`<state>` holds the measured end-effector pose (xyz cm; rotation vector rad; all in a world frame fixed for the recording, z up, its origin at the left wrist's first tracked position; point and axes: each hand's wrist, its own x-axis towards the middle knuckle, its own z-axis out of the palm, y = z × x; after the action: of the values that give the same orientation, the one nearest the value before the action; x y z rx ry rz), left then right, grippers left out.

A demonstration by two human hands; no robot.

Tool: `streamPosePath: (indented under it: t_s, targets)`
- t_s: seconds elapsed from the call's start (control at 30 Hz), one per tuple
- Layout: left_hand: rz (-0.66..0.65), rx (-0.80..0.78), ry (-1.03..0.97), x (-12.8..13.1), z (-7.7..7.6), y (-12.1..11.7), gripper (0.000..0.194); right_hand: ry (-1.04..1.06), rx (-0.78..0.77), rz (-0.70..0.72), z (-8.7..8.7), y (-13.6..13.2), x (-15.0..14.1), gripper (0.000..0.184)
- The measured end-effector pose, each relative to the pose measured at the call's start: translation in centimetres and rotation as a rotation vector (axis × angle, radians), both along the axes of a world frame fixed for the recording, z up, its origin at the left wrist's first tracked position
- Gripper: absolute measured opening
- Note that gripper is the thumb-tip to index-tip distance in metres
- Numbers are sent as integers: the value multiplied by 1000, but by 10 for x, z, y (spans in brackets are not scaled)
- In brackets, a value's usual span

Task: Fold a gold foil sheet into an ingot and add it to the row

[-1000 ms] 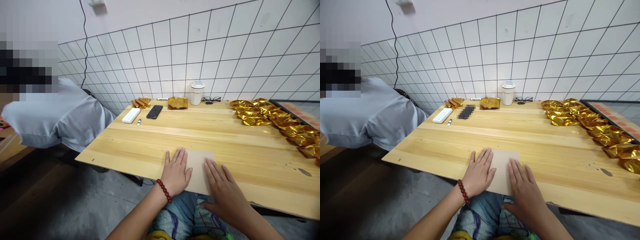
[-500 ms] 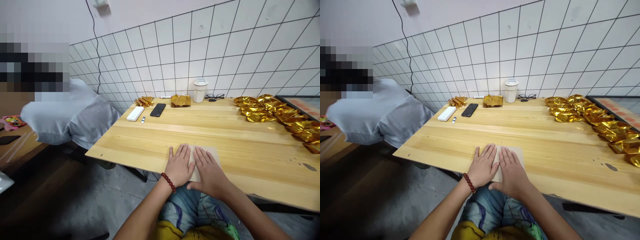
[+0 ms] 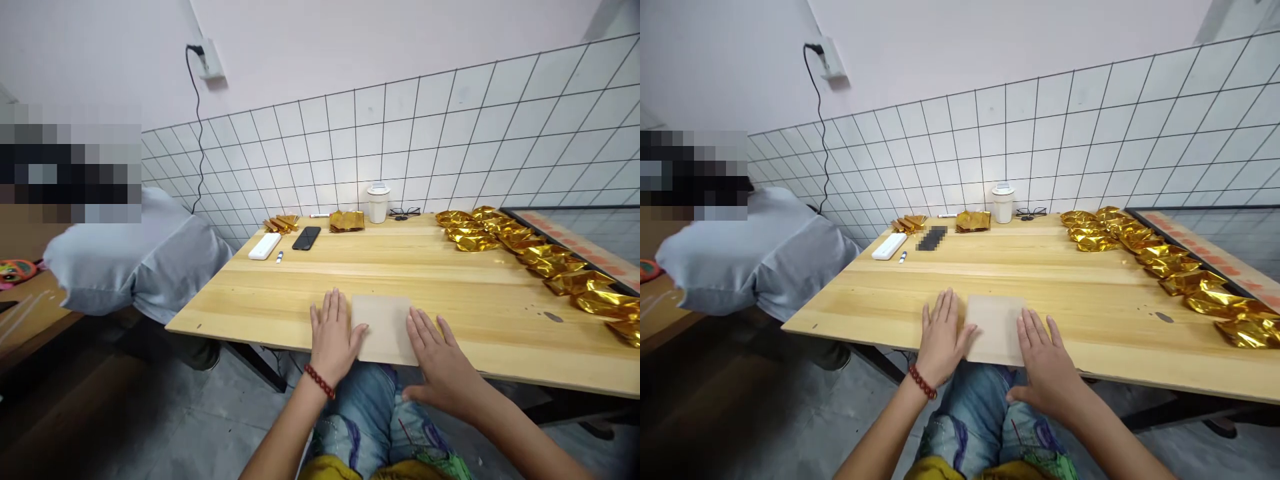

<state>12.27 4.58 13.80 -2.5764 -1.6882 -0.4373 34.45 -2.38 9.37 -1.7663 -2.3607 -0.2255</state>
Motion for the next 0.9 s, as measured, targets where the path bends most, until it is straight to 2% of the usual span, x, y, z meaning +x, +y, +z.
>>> streamPosePath:
  t_s: [0.03, 0.1, 0.17, 0.23, 0.33, 0.47, 0.6, 0.7, 0.9]
  targets:
    - [-34, 43, 0, -1, 0, -7, 75, 15, 19, 22, 3, 1, -8, 119]
    - [-202, 84, 34, -2, -2, -18, 74, 43, 21, 82, 8, 6, -26, 126]
    - [-373, 65, 78, -1, -8, -23, 78, 67, -22, 116, 10, 12, -39, 129]
    - [-449, 10, 111, 1, -17, -22, 86, 72, -78, 141, 9, 19, -46, 126]
    - [-426, -40, 137, 0, -30, -14, 87, 56, -94, 153, 3, 25, -48, 120]
    - [-410, 3, 136, -1, -40, -9, 75, 29, 42, 139, -6, 22, -43, 102]
    - [-415, 19, 126, -4, -39, -11, 72, 11, 211, 154, -11, 10, -28, 86]
    - [-437, 9, 135, -4, -34, -11, 69, 3, 285, 141, -13, 1, -10, 82]
    - [-428, -10, 143, -3, -27, -11, 65, -46, 302, 161, -19, -5, 12, 81]
